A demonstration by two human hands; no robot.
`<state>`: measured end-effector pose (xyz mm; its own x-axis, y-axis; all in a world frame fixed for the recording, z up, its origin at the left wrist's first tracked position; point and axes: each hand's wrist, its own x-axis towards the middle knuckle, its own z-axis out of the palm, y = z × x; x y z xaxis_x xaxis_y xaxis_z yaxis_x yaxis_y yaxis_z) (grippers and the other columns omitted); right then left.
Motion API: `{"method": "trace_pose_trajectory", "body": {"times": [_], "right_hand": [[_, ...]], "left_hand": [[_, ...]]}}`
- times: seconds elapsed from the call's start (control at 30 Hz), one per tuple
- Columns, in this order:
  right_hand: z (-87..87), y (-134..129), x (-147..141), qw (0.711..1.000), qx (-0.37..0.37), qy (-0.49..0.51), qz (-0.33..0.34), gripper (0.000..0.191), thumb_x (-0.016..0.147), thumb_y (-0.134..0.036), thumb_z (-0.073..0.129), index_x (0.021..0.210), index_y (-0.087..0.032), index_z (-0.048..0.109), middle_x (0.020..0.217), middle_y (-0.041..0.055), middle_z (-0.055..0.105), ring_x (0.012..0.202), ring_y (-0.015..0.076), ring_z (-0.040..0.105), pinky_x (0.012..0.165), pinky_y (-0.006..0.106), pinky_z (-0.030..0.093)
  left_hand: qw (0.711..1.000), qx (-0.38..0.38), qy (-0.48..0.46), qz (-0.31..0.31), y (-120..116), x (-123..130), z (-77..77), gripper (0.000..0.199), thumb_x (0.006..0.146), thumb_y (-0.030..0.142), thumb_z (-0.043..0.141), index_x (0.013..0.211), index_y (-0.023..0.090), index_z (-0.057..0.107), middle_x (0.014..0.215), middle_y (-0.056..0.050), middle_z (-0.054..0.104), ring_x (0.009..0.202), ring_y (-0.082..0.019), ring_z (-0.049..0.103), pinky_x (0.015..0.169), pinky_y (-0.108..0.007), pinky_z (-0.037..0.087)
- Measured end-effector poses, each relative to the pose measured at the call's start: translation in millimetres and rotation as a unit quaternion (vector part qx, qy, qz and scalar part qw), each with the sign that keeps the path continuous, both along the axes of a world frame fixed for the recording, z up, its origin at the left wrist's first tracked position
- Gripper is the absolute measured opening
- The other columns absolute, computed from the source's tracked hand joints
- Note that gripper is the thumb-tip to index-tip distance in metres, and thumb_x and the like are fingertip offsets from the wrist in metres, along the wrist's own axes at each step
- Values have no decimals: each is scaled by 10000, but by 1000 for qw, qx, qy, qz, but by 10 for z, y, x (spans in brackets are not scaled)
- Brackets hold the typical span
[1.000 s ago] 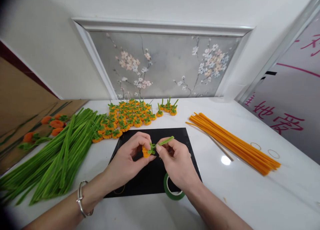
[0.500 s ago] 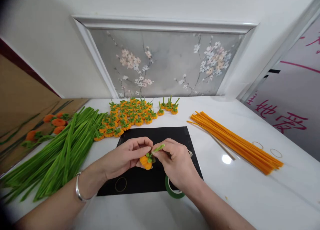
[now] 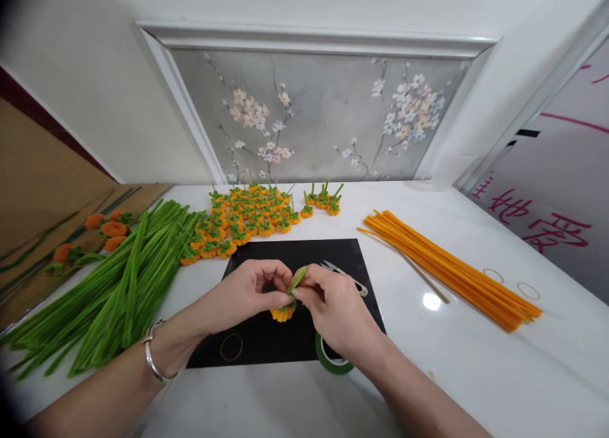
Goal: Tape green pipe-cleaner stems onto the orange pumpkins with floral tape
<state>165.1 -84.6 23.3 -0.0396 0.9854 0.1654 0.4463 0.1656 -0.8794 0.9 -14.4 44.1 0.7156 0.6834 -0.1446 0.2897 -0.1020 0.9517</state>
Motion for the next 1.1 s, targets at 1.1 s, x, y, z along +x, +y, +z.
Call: {"method": "trace_pose_trajectory", "body": {"times": [1.1], "right_hand": [[53, -184, 353, 840, -110, -532, -12, 127, 835, -111, 523, 789, -209, 588, 796, 46, 612, 715, 159, 620, 510, 226, 314]], "left_hand": [[998, 24, 61, -5, 333, -351, 80, 201, 764, 332, 611, 743, 133, 599, 653, 13, 521, 570, -81, 459, 527, -189, 386]]}}
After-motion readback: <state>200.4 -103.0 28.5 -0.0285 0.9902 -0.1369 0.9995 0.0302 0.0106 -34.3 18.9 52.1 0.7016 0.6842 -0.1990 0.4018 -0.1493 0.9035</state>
